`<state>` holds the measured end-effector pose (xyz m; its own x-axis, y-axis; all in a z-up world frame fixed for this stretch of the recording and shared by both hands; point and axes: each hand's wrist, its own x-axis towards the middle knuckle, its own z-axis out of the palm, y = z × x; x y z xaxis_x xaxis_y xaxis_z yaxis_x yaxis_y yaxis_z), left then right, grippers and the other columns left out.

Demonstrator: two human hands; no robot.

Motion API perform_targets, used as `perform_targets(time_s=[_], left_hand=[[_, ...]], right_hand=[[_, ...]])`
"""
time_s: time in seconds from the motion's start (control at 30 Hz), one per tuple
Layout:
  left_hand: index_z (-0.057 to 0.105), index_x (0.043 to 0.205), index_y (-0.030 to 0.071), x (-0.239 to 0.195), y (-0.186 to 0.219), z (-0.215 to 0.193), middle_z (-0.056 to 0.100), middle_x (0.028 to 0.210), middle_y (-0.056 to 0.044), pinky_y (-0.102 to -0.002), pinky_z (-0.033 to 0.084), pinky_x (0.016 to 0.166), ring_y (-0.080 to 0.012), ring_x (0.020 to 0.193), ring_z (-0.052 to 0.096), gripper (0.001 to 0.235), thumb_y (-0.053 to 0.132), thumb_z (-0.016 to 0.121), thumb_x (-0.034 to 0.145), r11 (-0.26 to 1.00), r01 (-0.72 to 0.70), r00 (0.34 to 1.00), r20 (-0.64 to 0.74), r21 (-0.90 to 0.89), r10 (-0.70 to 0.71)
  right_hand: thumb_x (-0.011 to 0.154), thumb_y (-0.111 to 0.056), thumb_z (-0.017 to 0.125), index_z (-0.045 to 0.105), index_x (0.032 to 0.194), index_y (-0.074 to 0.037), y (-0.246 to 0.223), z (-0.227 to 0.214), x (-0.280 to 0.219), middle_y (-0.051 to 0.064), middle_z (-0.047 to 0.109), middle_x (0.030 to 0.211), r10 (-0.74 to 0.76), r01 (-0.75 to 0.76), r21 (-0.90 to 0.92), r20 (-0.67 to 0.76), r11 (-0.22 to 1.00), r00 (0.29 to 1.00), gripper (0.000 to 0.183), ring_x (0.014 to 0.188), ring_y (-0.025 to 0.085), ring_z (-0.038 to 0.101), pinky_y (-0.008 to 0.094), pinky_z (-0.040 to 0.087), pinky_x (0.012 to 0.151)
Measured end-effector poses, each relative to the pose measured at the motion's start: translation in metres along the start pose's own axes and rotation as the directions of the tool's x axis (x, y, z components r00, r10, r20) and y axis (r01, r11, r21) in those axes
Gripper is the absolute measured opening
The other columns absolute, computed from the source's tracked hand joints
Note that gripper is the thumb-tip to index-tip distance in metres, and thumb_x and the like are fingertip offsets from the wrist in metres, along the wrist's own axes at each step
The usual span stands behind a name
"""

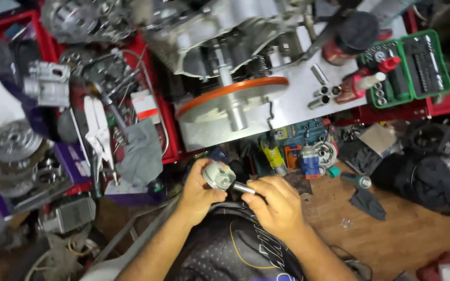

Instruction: Preparing and installing a piston into a motorcycle engine block, including cleaning and lubrication.

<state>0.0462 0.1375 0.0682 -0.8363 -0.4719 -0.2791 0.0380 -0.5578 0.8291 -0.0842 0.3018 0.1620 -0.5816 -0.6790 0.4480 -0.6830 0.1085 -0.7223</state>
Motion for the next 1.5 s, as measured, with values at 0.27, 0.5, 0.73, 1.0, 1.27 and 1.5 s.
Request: perform_targets(time_s=[0.27,0.5,0.73,1.0,1.27,1.5], left_hand=[[0.044,0.124,0.007,-0.026,0.027,0.01,0.065,0.123,-0.014,-0.033,0.054,0.093,-0.02,0.107,0.066,0.087,0.031,0.097,0.059,0.987,-0.144,0.988,-0.045,0.066,0.147],[0.045,0.124,0.012,-0.037,0.032,0.012,0.059,0.131,-0.016,-0.035,0.058,0.093,-0.0226,0.108,0.068,0.079,0.009,0.096,0.063,0.931,-0.353,0.929,-0.08,0.097,0.36],[0.047,0.125,0.009,-0.04,0.04,0.015,0.055,0.134,-0.018,-0.035,0.059,0.096,-0.0206,0.112,0.065,0.077,0.008,0.095,0.064,0.875,-0.436,0.881,-0.101,0.209,0.463],[0.048,0.129,0.008,-0.043,0.043,0.006,0.055,0.136,-0.018,-0.04,0.053,0.11,-0.0292,0.133,0.057,0.074,0.022,0.093,0.071,0.754,-0.587,0.788,-0.004,0.295,0.616],[0.043,0.129,0.012,-0.054,0.069,0.008,0.057,0.132,-0.022,-0.042,0.056,0.108,-0.0307,0.126,0.062,0.079,0.035,0.091,0.071,0.577,-0.685,0.683,0.117,0.445,0.721],[0.058,0.117,0.009,-0.076,0.116,0.006,0.057,0.118,-0.016,-0.034,0.061,0.095,-0.0237,0.102,0.072,0.066,0.038,0.096,0.071,0.279,-0.616,0.669,0.302,0.737,0.679]], right_hand=[[0.097,-0.025,0.068,0.068,0.1,0.0,-0.019,0.024,0.011,0.012,0.07,0.094,-0.212,0.218,-0.06,0.09,0.974,0.973,0.026,0.072,0.026,0.065,0.038,0.054,0.067],[0.096,-0.017,0.074,0.067,0.105,0.0,-0.031,0.03,0.006,0.01,0.066,0.087,-0.356,0.37,-0.249,0.101,0.895,0.929,0.02,0.069,0.023,0.06,0.035,0.05,0.062],[0.097,-0.012,0.071,0.066,0.104,0.001,-0.033,0.038,0.001,0.013,0.067,0.09,-0.332,0.351,-0.23,0.119,0.908,0.936,0.016,0.069,0.024,0.061,0.035,0.051,0.062],[0.098,-0.033,0.062,0.074,0.095,-0.009,-0.036,0.046,-0.013,0.0,0.07,0.081,0.166,-0.174,0.043,0.151,0.984,0.975,0.026,0.07,0.013,0.066,0.027,0.052,0.062],[0.093,-0.021,0.073,0.071,0.102,0.0,-0.05,0.042,-0.005,0.012,0.072,0.092,-0.091,0.09,0.073,0.005,0.993,0.996,0.023,0.073,0.02,0.069,0.029,0.06,0.069],[0.101,-0.035,0.056,0.068,0.093,-0.004,-0.064,0.034,0.006,0.005,0.066,0.08,-0.189,0.182,0.084,0.088,0.98,0.978,0.033,0.067,0.019,0.063,0.031,0.053,0.063]])
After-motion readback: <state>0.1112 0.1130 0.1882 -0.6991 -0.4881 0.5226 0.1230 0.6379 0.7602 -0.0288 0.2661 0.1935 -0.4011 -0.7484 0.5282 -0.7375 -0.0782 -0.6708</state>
